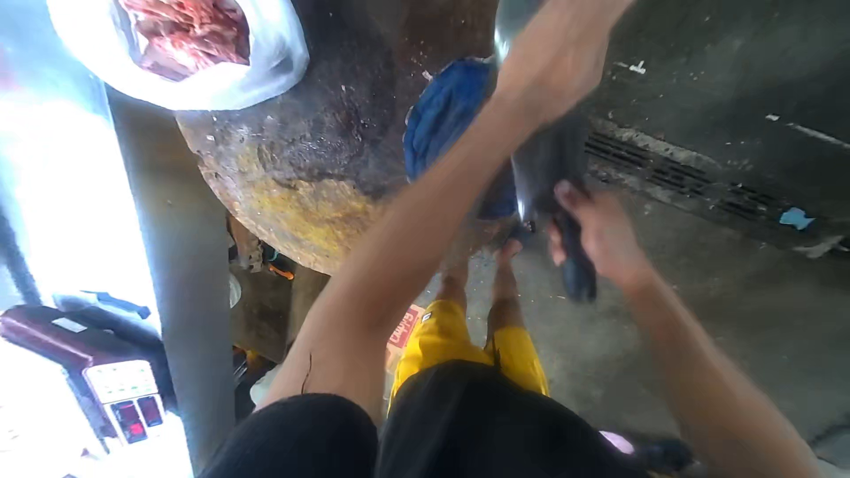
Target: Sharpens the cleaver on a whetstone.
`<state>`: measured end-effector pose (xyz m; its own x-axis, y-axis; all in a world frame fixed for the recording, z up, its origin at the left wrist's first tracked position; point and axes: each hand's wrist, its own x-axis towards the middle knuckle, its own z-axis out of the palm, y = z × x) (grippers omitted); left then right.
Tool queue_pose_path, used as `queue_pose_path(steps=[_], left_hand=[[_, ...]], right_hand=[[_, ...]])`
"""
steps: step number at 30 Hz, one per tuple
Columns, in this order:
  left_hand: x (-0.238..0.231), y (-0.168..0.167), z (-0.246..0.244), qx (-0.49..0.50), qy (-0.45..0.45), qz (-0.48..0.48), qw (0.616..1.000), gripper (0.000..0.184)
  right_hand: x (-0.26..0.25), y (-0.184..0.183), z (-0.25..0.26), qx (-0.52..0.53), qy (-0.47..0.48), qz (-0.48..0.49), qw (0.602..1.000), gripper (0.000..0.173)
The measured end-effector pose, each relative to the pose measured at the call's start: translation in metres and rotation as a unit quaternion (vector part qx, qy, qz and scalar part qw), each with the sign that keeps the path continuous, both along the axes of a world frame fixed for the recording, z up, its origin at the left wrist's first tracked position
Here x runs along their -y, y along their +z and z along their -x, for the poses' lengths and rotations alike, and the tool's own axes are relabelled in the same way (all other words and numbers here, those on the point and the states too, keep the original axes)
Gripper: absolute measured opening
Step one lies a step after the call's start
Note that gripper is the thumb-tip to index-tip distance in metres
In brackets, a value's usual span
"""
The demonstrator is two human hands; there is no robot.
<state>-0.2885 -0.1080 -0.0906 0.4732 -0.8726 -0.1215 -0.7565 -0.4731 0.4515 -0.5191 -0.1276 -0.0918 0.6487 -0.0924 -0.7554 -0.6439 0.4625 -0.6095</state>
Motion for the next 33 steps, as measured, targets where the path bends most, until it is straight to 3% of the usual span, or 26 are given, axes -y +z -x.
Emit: queue_pose_path(steps=[2,4,6,11,16,18,21,26,31,33], left_hand=[[-0.049,0.002,0.059,-0.038,0.009,0.066,0.997,0.053],[-0.100,0.017,0.130,-0.097,0.051,0.067,0.992,0.052],[-0.114,0.015,0.158,-0.091,0.082,0.054,0.991,0.047],[-0.051,0.001,0.093,-0.039,0.030,0.034,0.998,0.059],[-0.092,0.020,0.148,-0.075,0.115,-0.003,0.990,0.055],[-0.072,0.014,0.129,-0.058,0.117,0.004,0.991,0.053],[-0.038,0.014,0.088,-0.063,0.040,-0.034,0.997,0.060],[-0.082,0.030,0.130,-0.110,0.124,-0.032,0.986,0.046],[-0.031,0.025,0.061,-0.111,0.039,-0.020,0.993,0.045],[-0.044,0.031,0.074,-0.124,0.060,-0.013,0.990,0.044]], right_hand=[[-0.008,0.014,0.058,-0.037,0.093,-0.038,0.994,0.043],[-0.002,0.037,0.106,-0.098,0.162,-0.092,0.978,0.042],[0.018,0.047,0.113,-0.112,0.183,-0.114,0.970,0.040],[0.050,0.046,0.060,-0.079,0.151,-0.081,0.982,0.039],[0.070,0.052,0.077,-0.110,0.253,-0.150,0.949,0.041],[0.077,0.050,0.061,-0.096,0.231,-0.103,0.963,0.042],[0.069,0.052,0.047,-0.089,0.170,-0.090,0.977,0.045],[0.068,0.072,0.058,-0.130,0.238,-0.130,0.954,0.042],[0.066,0.080,0.025,-0.135,0.140,-0.087,0.977,0.052],[0.065,0.086,0.033,-0.143,0.172,-0.101,0.969,0.048]])
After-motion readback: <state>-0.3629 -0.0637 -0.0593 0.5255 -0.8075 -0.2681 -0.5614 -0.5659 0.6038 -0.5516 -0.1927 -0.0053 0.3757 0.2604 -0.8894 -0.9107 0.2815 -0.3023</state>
